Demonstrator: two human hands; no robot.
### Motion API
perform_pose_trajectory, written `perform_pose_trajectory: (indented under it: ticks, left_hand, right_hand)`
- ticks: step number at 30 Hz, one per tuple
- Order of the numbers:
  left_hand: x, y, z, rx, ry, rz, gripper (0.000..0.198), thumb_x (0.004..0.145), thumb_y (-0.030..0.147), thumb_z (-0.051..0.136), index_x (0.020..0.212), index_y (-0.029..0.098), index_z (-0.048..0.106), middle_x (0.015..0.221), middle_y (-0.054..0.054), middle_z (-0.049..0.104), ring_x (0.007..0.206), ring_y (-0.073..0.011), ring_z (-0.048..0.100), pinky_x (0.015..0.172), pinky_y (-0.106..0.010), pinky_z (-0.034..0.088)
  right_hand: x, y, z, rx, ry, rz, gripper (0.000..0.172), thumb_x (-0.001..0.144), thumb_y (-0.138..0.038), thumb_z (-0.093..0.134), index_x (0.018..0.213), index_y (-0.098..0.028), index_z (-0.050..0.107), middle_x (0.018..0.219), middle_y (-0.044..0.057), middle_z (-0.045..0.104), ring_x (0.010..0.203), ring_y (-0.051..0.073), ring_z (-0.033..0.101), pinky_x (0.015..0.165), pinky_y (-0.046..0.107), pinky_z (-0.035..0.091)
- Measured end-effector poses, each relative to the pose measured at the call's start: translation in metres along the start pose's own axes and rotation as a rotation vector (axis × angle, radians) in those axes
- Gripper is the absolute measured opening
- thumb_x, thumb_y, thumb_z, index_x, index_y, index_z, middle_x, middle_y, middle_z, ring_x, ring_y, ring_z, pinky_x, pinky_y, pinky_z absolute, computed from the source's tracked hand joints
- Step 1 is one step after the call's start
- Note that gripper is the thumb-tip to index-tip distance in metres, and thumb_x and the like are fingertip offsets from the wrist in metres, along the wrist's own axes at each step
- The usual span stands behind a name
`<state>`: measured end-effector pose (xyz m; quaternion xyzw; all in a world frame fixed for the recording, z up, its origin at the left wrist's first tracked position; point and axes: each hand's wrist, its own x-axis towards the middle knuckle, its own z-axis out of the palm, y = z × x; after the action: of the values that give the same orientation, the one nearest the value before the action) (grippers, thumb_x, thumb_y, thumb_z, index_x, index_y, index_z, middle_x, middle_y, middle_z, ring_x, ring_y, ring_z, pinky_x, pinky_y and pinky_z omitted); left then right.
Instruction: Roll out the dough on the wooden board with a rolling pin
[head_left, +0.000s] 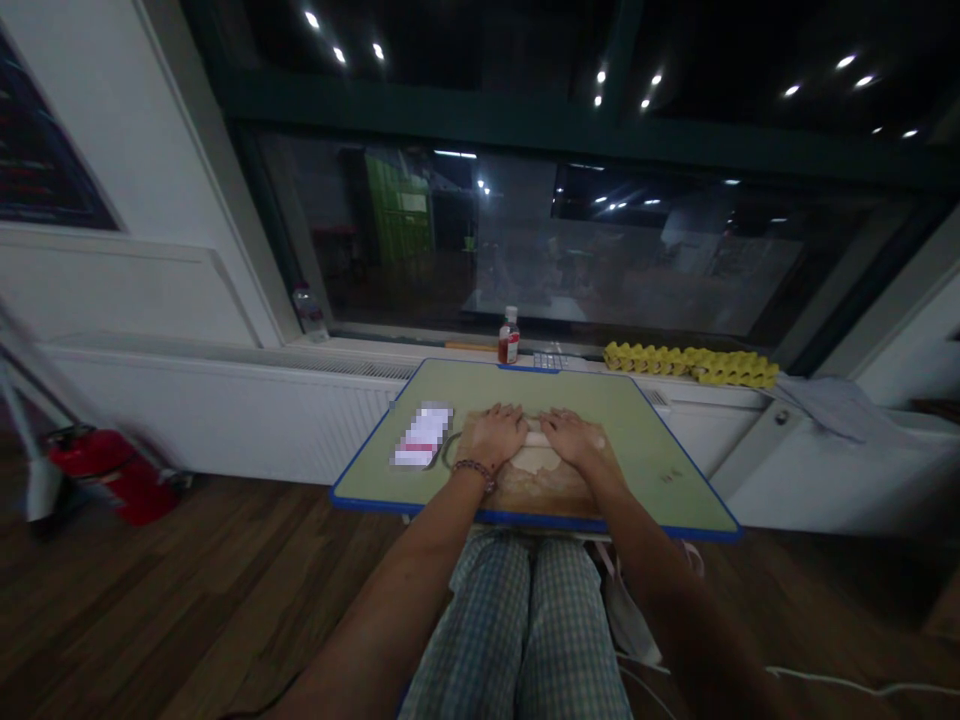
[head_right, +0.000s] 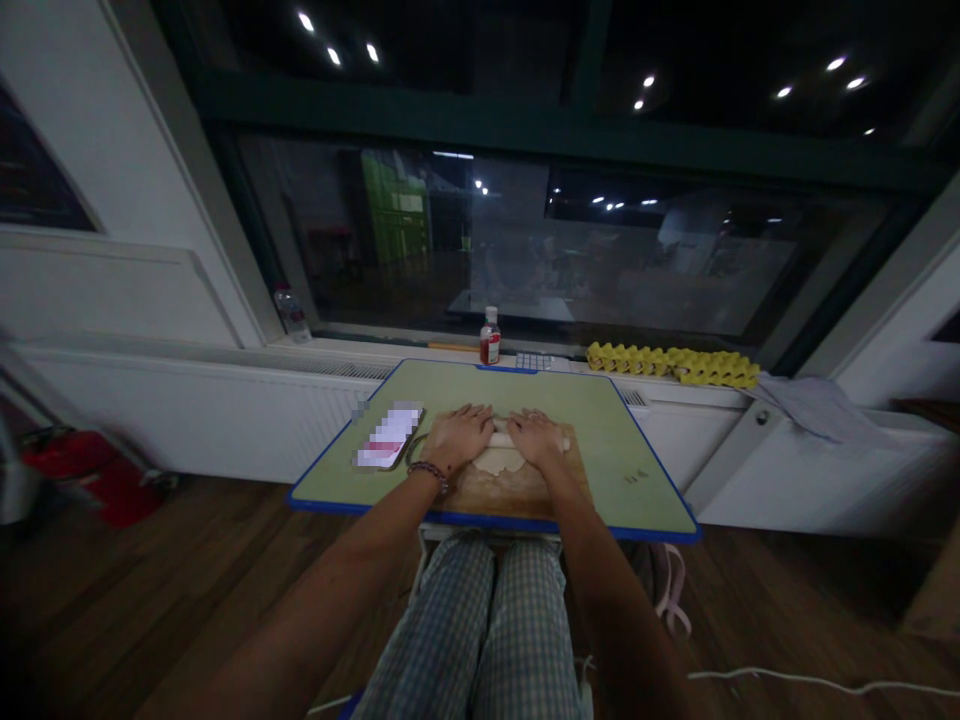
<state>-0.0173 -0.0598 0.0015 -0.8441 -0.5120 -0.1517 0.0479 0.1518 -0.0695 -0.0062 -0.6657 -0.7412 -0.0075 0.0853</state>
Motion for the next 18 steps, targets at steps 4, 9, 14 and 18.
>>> perform_pose_trajectory:
  ticks: [4,9,14,18]
  left_hand:
    - [0.002,0.001,-0.007,-0.034,-0.045,-0.027,0.046,0.097,0.031,0.035,0.133,0.015,0.059,0.137,-0.011,0.061,0.128,-0.0244,0.053,0.11,-0.039,0.036]
    - [0.01,0.001,-0.01,-0.064,-0.106,-0.07,0.051,0.096,0.035,0.036,0.14,0.015,0.052,0.144,-0.011,0.056,0.132,-0.0256,0.047,0.111,-0.04,0.034]
    - [0.019,-0.007,0.003,-0.07,-0.102,-0.077,0.051,0.096,0.041,0.036,0.139,0.018,0.052,0.139,-0.01,0.059,0.129,-0.0251,0.049,0.11,-0.039,0.034]
    - [0.027,-0.015,0.015,-0.074,-0.137,-0.113,0.056,0.095,0.051,0.037,0.142,0.023,0.049,0.141,-0.008,0.058,0.132,-0.0265,0.046,0.11,-0.041,0.034]
  right_hand:
    - [0.003,0.0,-0.005,-0.005,-0.039,0.009,0.044,0.1,-0.032,0.033,0.134,-0.022,0.061,0.142,0.006,0.057,0.134,0.02,0.046,0.114,0.033,0.028]
    - [0.013,0.005,0.0,0.013,-0.051,0.053,0.047,0.101,-0.039,0.033,0.139,-0.023,0.055,0.147,0.005,0.052,0.137,0.019,0.042,0.114,0.033,0.024]
    - [0.022,0.007,0.001,-0.005,-0.07,0.099,0.049,0.1,-0.041,0.034,0.138,-0.019,0.056,0.145,0.008,0.054,0.133,0.02,0.046,0.111,0.031,0.027]
    - [0.025,0.005,-0.003,-0.048,-0.098,0.117,0.046,0.098,-0.039,0.036,0.13,-0.017,0.062,0.14,0.01,0.058,0.126,0.021,0.053,0.107,0.03,0.032]
